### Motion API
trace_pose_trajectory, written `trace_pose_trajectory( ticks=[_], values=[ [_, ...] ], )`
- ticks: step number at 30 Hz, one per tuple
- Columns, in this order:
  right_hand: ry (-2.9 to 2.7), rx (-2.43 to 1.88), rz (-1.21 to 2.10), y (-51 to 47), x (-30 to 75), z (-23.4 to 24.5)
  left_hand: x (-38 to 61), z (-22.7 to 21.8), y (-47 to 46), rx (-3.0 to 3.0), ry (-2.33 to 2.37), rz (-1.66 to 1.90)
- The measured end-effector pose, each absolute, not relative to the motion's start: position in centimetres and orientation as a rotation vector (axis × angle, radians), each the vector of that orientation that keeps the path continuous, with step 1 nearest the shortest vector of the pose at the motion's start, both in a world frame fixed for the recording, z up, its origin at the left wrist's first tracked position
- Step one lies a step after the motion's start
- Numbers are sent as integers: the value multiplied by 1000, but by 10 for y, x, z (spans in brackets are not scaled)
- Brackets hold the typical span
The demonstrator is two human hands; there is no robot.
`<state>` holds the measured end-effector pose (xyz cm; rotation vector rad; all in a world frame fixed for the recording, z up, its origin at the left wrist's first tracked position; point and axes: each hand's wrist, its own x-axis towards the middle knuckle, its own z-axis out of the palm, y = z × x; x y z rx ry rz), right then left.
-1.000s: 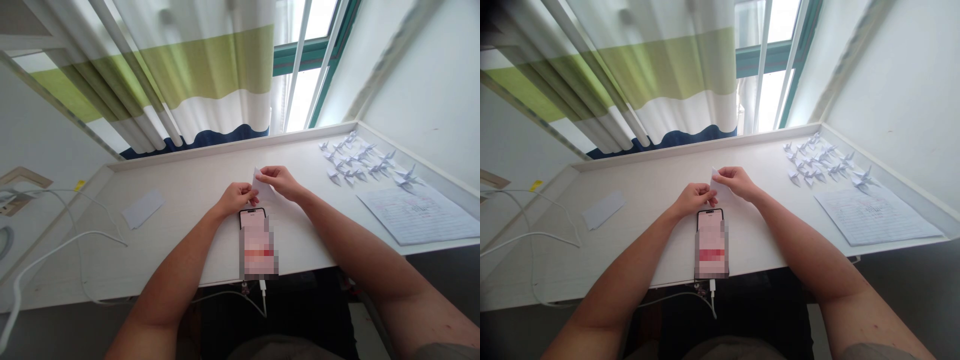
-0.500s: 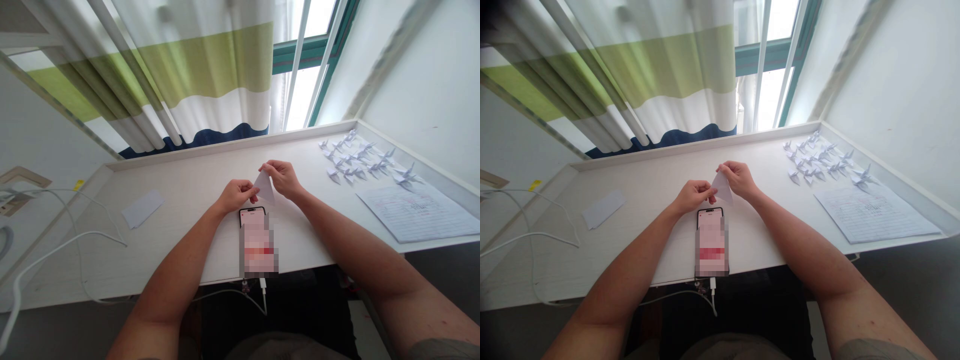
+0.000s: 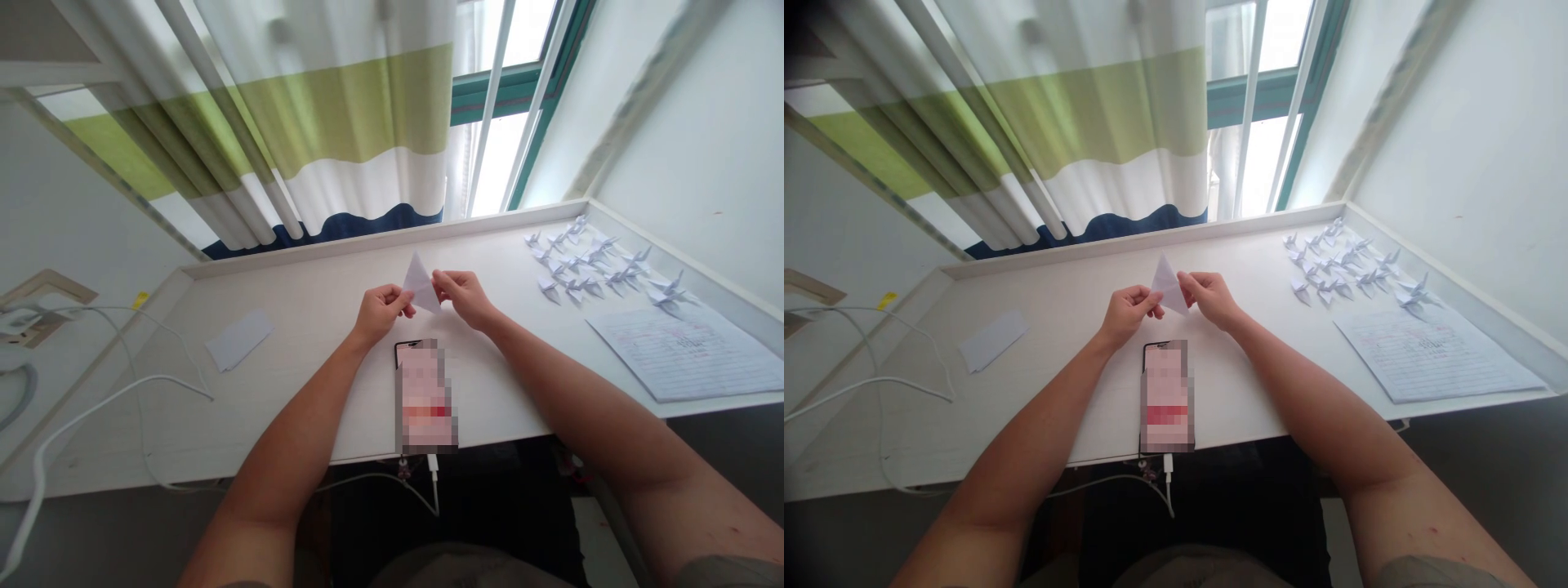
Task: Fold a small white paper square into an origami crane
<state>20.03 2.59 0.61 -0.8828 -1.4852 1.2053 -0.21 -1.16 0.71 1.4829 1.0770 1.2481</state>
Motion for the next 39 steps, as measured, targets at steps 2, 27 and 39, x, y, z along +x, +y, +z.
trace_pose_trajectory(
  ticks=[2,27,39],
  values=[
    [-1580,-892,1157,24,199,5,-6,7,-10,1490,1096,1257],
    [-1791,-864,1333,14,194,10,1,4,-6,1196,1153,1405],
    [-1759,-805,1388,22,204,6,-6,2,2,1100,1174,1681]
  ],
)
